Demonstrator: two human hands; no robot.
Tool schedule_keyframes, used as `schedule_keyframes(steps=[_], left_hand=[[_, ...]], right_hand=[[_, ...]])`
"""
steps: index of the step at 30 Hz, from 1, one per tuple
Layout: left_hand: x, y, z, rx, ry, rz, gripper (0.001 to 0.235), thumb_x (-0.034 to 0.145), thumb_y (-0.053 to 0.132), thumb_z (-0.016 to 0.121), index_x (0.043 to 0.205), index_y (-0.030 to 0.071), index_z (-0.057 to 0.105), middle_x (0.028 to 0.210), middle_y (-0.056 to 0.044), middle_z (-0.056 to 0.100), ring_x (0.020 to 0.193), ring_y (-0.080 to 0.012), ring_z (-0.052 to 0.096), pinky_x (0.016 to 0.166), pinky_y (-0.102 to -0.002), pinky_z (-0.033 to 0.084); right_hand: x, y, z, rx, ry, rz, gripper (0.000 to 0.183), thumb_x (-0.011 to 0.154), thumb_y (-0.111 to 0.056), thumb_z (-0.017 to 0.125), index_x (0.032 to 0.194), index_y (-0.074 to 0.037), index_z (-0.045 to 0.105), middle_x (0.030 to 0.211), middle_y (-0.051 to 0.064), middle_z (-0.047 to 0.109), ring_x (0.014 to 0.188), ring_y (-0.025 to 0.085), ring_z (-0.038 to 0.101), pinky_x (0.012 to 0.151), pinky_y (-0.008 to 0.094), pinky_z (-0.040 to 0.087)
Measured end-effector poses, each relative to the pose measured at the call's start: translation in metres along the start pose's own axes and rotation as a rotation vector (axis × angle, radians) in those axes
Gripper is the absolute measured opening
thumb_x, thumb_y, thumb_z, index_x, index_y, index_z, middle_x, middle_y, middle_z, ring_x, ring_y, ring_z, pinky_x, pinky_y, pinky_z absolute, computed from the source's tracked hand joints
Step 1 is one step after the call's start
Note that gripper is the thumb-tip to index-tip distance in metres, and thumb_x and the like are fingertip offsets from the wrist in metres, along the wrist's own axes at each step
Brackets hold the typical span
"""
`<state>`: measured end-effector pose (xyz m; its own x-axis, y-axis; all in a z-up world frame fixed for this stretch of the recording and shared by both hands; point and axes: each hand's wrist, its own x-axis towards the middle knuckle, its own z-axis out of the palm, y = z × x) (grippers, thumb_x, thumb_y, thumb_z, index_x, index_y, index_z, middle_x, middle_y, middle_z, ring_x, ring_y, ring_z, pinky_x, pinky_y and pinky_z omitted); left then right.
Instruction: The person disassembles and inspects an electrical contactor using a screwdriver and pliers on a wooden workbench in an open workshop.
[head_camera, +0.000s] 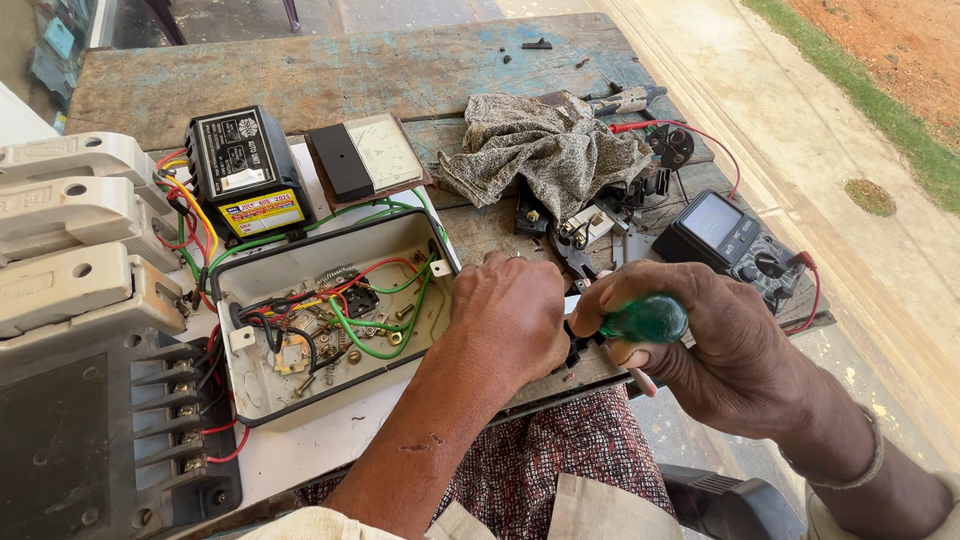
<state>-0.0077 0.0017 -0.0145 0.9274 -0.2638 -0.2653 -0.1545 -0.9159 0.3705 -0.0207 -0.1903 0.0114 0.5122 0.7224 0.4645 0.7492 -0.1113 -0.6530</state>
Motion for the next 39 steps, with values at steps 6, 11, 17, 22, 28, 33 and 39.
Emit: schedule_keyframes(steps=[6,11,17,22,28,33,39], left_hand=[[0.001,0.000,0.001,-0.006,0.050,0.005,0.020,0.082,0.014,0.071,0.100,0.008,0.076,0.107,-0.015,0.071,0.112,-0.0312,0.063,0.099,-0.049,0.049],[0.001,-0.001,0.002,-0.017,0.054,0.010,0.020,0.081,0.014,0.071,0.099,0.007,0.075,0.105,-0.015,0.071,0.109,-0.0311,0.063,0.097,-0.050,0.049],[-0.001,-0.001,0.003,0.002,0.066,0.021,0.018,0.081,0.013,0.071,0.097,0.007,0.076,0.104,-0.015,0.071,0.108,-0.0302,0.064,0.098,-0.049,0.050],[-0.002,0.002,0.004,0.043,0.074,0.034,0.022,0.084,0.017,0.072,0.103,0.008,0.076,0.105,-0.017,0.070,0.110,-0.0315,0.061,0.098,-0.050,0.049],[0.000,0.003,0.004,0.056,0.045,0.030,0.025,0.086,0.018,0.071,0.108,0.006,0.075,0.109,-0.018,0.069,0.112,-0.0318,0.059,0.097,-0.050,0.051],[0.000,0.004,0.007,0.049,0.042,0.035,0.025,0.086,0.015,0.069,0.108,0.003,0.074,0.113,-0.019,0.067,0.114,-0.0320,0.058,0.098,-0.050,0.052],[-0.001,0.006,0.006,0.063,0.100,0.034,0.029,0.081,0.015,0.072,0.108,0.003,0.073,0.115,-0.021,0.067,0.119,-0.0355,0.057,0.101,-0.049,0.051]], right_hand=[[0.003,-0.002,-0.007,-0.029,-0.025,0.035,0.034,0.104,-0.025,0.060,0.132,-0.008,0.050,0.112,0.008,0.077,0.104,0.018,0.077,0.086,0.032,0.063],[0.006,-0.001,-0.009,0.124,0.023,0.060,0.038,0.106,-0.026,0.061,0.136,-0.009,0.046,0.114,0.008,0.076,0.107,0.018,0.075,0.093,0.033,0.062],[0.000,-0.002,-0.005,-0.040,0.043,0.083,0.038,0.102,-0.026,0.061,0.132,-0.009,0.047,0.111,0.007,0.076,0.104,0.016,0.075,0.090,0.031,0.061],[0.000,-0.004,-0.006,0.228,0.057,0.056,0.038,0.108,-0.021,0.061,0.139,-0.008,0.043,0.117,0.013,0.072,0.112,0.022,0.073,0.097,0.037,0.062],[0.006,-0.017,-0.015,0.156,0.203,0.058,0.037,0.106,-0.024,0.061,0.135,-0.010,0.041,0.108,0.015,0.071,0.102,0.020,0.073,0.088,0.035,0.064],[0.008,-0.022,-0.024,0.179,0.405,0.118,0.036,0.113,-0.036,0.058,0.134,-0.011,0.044,0.094,0.008,0.067,0.090,0.015,0.069,0.085,0.031,0.059],[0.024,0.013,-0.027,-0.287,-0.058,0.565,0.020,0.095,-0.027,0.071,0.098,-0.007,0.068,0.077,0.010,0.055,0.062,0.022,0.051,0.057,0.036,0.044]])
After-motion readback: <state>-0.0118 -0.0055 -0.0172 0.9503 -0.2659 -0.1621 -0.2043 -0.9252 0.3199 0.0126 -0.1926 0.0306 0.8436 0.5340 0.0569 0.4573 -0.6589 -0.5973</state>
